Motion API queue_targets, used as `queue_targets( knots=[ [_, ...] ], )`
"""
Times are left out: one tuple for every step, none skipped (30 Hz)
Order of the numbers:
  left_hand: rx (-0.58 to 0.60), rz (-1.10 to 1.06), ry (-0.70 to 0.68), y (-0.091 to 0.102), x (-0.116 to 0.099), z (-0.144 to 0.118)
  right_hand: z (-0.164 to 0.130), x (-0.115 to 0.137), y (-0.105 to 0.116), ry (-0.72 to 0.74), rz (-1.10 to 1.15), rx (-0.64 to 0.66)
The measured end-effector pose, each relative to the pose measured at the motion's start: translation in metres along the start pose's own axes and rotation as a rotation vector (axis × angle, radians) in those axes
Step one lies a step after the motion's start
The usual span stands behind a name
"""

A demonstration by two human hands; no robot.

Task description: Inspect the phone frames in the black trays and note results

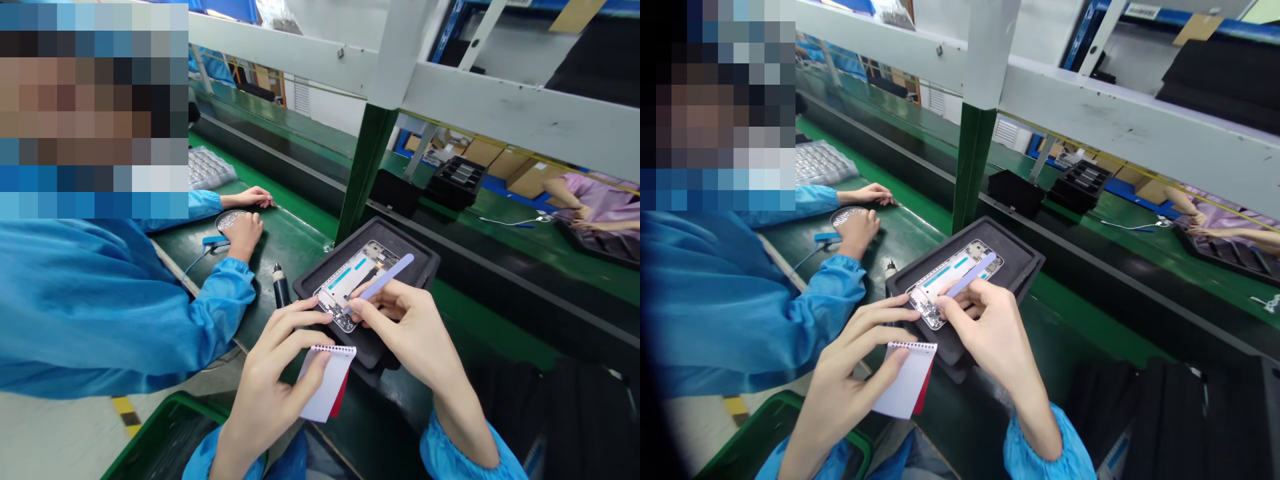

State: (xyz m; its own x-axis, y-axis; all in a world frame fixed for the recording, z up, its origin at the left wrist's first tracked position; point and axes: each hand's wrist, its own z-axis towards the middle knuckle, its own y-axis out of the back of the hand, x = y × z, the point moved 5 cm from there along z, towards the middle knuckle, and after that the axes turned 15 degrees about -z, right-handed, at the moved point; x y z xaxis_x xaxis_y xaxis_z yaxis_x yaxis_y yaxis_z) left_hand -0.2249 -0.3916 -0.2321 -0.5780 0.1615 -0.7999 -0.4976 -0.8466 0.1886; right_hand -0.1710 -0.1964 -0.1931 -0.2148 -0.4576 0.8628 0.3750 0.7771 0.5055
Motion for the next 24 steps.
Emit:
queue_targets(
  knots=[
    [-0.003,-0.001,0.0,0.0,0.0,0.0,0.0,0.0,0.0,0.002,-0.002,-0.002],
    [-0.003,-0.002,0.0,0.0,0.0,0.0,0.0,0.001,0.0,0.003,-0.002,-0.005],
    [-0.003,-0.002,-0.001,0.0,0.0,0.0,0.0,0.001,0.0,0.003,-0.001,-0.008],
    [-0.002,-0.002,0.001,0.0,0.0,0.0,0.0,0.001,0.0,0.003,0.002,-0.011],
    [0.0,-0.002,0.002,0.0,0.0,0.0,0.0,0.001,0.0,0.003,0.006,-0.013],
    [0.002,-0.003,0.003,0.0,0.0,0.0,0.0,0.001,0.0,0.007,0.008,-0.015],
    [0.004,-0.003,0.005,0.0,0.0,0.0,0.0,0.0,0.0,0.012,0.009,-0.018],
    [0.005,-0.003,0.004,0.0,0.0,0.0,-0.001,0.0,0.0,0.022,0.008,-0.021],
    [0.006,-0.002,0.003,0.001,0.0,0.0,-0.002,0.0,0.0,0.034,0.005,-0.023],
    [0.007,-0.002,0.002,0.001,0.0,0.0,-0.003,0.0,0.0,0.047,0.003,-0.028],
    [0.009,-0.001,0.0,0.001,0.0,0.001,-0.004,-0.001,0.0,0.057,0.002,-0.035],
    [0.01,0.0,-0.001,0.001,0.0,0.001,-0.005,-0.002,0.0,0.065,0.003,-0.044],
    [0.011,0.001,-0.003,0.001,0.0,0.001,-0.005,-0.002,0.001,0.07,0.007,-0.055],
    [0.011,0.003,-0.005,0.001,-0.001,0.001,-0.006,-0.003,0.001,0.073,0.013,-0.064],
    [0.01,0.004,-0.006,0.0,-0.001,0.001,-0.006,-0.003,0.001,0.075,0.017,-0.07],
    [0.007,0.003,-0.006,0.0,-0.001,0.001,-0.006,-0.003,0.001,0.077,0.018,-0.07],
    [0.004,0.001,-0.006,0.0,-0.001,0.0,-0.006,-0.002,0.001,0.079,0.017,-0.065],
    [0.001,-0.002,-0.004,0.0,-0.002,0.0,-0.006,-0.002,0.001,0.082,0.012,-0.059],
    [0.0,-0.009,0.001,0.0,-0.002,0.0,-0.006,-0.001,0.001,0.084,0.005,-0.053],
    [-0.002,-0.021,0.008,0.001,-0.001,0.0,-0.006,0.0,0.0,0.089,-0.002,-0.051],
    [-0.004,-0.04,0.018,0.001,0.0,0.0,-0.007,0.0,-0.001,0.096,-0.004,-0.06],
    [-0.009,-0.065,0.034,0.002,0.003,0.0,-0.009,0.0,0.0,0.104,0.004,-0.092],
    [-0.024,-0.091,0.059,0.004,0.007,0.001,-0.012,-0.001,0.001,0.108,0.018,-0.159],
    [-0.051,-0.113,0.09,0.006,0.012,0.002,-0.016,-0.004,0.004,0.107,0.036,-0.265]
  ],
)
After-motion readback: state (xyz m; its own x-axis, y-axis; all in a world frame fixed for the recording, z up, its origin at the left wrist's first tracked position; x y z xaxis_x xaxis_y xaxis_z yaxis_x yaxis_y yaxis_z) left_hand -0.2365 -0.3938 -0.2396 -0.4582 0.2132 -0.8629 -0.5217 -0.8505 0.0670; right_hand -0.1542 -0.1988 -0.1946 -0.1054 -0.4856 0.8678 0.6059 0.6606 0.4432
